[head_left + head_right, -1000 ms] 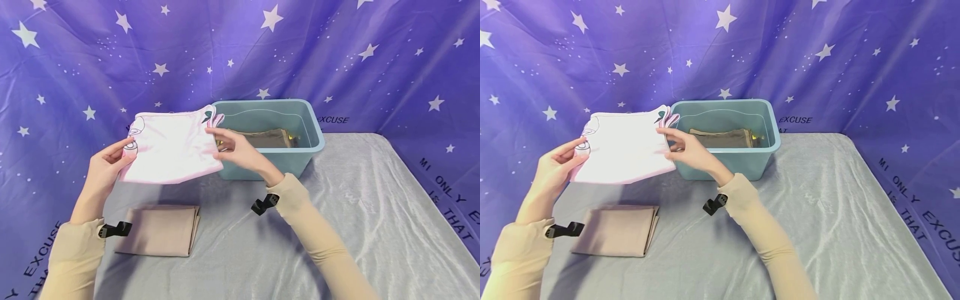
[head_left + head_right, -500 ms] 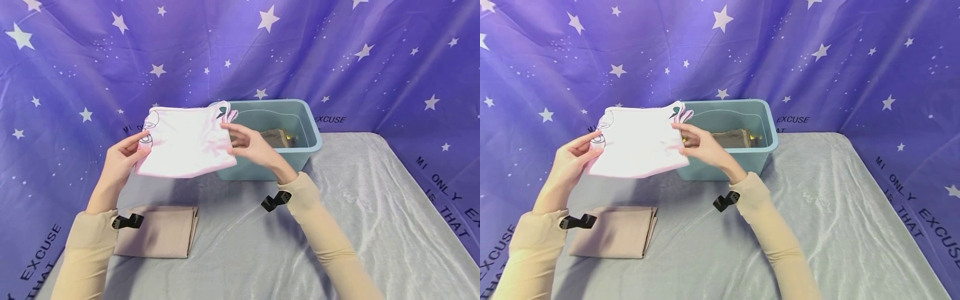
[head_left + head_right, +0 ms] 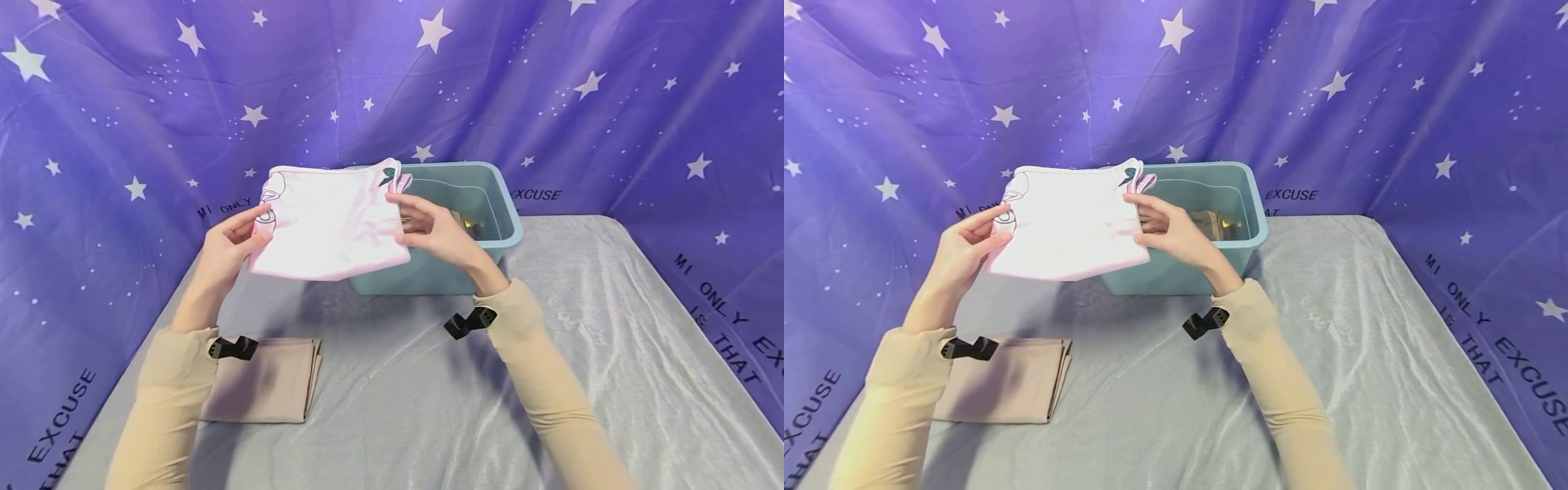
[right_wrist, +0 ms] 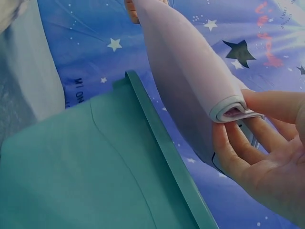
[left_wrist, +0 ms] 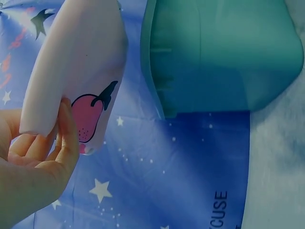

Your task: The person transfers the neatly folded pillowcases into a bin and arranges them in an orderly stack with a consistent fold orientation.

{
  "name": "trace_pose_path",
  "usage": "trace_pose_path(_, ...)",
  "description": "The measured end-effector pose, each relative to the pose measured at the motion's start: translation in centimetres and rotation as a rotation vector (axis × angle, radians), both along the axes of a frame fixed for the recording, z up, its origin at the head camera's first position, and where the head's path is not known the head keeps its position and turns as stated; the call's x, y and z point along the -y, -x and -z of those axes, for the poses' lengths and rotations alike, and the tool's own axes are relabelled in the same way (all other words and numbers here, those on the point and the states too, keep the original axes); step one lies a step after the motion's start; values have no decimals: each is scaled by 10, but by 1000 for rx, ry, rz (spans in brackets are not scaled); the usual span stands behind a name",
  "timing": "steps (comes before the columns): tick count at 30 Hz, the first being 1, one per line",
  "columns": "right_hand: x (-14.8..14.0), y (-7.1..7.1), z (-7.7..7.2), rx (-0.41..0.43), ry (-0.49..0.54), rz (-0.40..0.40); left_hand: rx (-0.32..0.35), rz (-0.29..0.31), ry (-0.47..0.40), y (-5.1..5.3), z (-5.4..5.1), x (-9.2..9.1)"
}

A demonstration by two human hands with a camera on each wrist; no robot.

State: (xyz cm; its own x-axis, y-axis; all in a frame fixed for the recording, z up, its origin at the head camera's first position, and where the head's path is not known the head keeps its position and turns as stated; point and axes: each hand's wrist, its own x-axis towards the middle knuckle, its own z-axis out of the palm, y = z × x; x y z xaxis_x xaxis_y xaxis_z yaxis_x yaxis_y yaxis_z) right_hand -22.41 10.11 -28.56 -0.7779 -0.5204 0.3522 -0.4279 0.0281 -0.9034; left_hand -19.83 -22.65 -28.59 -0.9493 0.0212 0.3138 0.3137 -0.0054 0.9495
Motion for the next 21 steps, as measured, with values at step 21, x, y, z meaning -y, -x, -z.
trace_pose_path(21,-50,6,0,0,70,103,47,89,-18,34,0,-51)
